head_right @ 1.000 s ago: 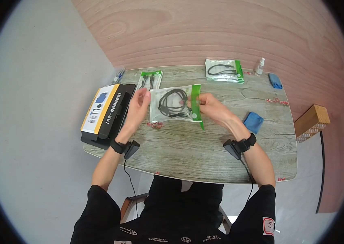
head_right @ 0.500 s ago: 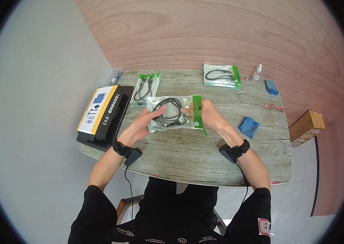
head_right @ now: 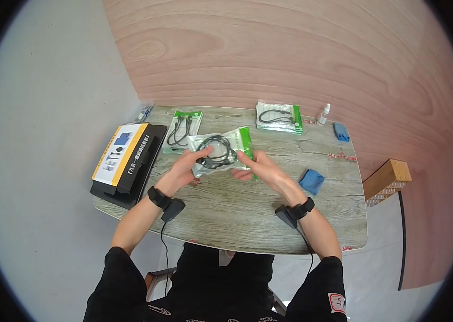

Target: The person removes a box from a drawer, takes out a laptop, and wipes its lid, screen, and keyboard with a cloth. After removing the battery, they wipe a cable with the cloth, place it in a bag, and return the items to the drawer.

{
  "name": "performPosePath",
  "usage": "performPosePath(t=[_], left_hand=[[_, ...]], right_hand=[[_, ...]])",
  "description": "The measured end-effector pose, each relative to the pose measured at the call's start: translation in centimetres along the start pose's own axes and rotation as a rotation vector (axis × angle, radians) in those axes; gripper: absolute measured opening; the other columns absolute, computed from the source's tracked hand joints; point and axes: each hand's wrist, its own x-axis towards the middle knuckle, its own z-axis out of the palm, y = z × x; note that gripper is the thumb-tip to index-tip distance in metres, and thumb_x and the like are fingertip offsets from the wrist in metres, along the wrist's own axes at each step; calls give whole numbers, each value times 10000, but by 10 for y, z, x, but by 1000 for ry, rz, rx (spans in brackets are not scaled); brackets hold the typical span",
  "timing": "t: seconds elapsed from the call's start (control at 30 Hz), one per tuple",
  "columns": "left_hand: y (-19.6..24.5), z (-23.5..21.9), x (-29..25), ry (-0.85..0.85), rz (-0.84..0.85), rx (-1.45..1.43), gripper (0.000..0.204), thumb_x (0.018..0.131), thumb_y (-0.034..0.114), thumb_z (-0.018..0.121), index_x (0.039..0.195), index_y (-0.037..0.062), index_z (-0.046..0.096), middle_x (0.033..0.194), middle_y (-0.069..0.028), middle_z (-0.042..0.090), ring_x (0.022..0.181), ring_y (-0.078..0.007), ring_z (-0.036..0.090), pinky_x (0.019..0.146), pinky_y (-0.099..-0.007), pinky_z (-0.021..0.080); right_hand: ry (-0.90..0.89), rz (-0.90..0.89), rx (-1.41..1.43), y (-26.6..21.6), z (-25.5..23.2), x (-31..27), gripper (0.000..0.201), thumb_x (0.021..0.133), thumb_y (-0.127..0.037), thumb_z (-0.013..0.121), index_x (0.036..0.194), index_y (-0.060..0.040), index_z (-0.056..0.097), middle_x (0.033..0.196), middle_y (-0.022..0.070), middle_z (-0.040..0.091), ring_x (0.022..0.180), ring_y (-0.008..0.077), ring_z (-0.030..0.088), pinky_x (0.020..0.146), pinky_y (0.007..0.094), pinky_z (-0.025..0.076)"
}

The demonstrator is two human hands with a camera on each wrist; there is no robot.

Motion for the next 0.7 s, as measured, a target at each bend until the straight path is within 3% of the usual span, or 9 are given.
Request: performPosePath(t=[0.07,0.23,0.33,0.37,0.47,0.5,0.57,0.67,0.7], left_hand=[[-1,-3,9,-11,-58,-3,317,981,251,695,1212,46,626,1095,-41,707,935,-119,693,729,-297,569],[-10,-13,31,-22,-49,-87,400,990,288,683,1218,-30,600,1106,-89,675,1008,-161,668,796,-323,574],[-10,-21,37,160,59,91,478,1015,341,639,1254,-65,558,1162,-107,636,1012,-168,659,796,-354,578],[-12,-19,38,233,139,142,527,1011,335,632,1289,-95,507,1233,-169,581,1063,-244,633,873,-426,551],[-13,-33,34,454,668,1109,535,982,290,651,1307,-100,482,1273,-245,531,1127,-353,582,938,-476,500],[-10,-36,32,458,741,1199,547,937,255,679,1313,-90,483,1280,-270,514,1192,-427,514,990,-511,433],[-3,-40,24,460,743,1401,558,928,263,685,1323,-77,487,1319,-266,497,1223,-435,494,988,-535,416],[-7,-55,24,514,792,1682,598,908,291,700,1342,-62,489,1363,-287,466,1251,-462,463,998,-581,379],[-10,-64,27,543,813,1775,615,901,303,706,1349,-57,489,1375,-298,454,1257,-473,453,1004,-598,364]], right_hand=[[-60,28,79,5,-1,4,467,1080,-360,497,1229,68,609,1059,172,723,935,230,738,826,320,607],[57,30,86,13,-7,20,405,1082,-321,497,1181,50,625,1045,191,733,908,228,745,782,289,624],[182,38,83,13,-17,43,365,1084,-289,494,1168,46,611,1042,195,733,863,224,748,745,290,633],[202,48,79,10,-26,54,350,1084,-277,494,1159,46,607,1037,198,733,851,227,750,737,291,635],[262,113,69,5,-42,90,348,1081,-274,499,1202,47,556,1021,236,729,805,250,755,681,302,640],[282,129,78,6,-43,101,360,1080,-284,500,1219,46,543,1016,242,729,793,254,755,666,306,640],[288,142,92,15,-45,125,431,1079,-337,493,1270,49,497,1000,246,729,760,262,753,626,321,638],[358,141,0,16,-43,146,472,1074,-362,490,1227,84,492,980,261,719,696,284,741,590,345,634],[419,70,-239,19,-46,155,479,1048,-367,541,1212,81,505,1004,267,698,784,333,733,614,398,613]])
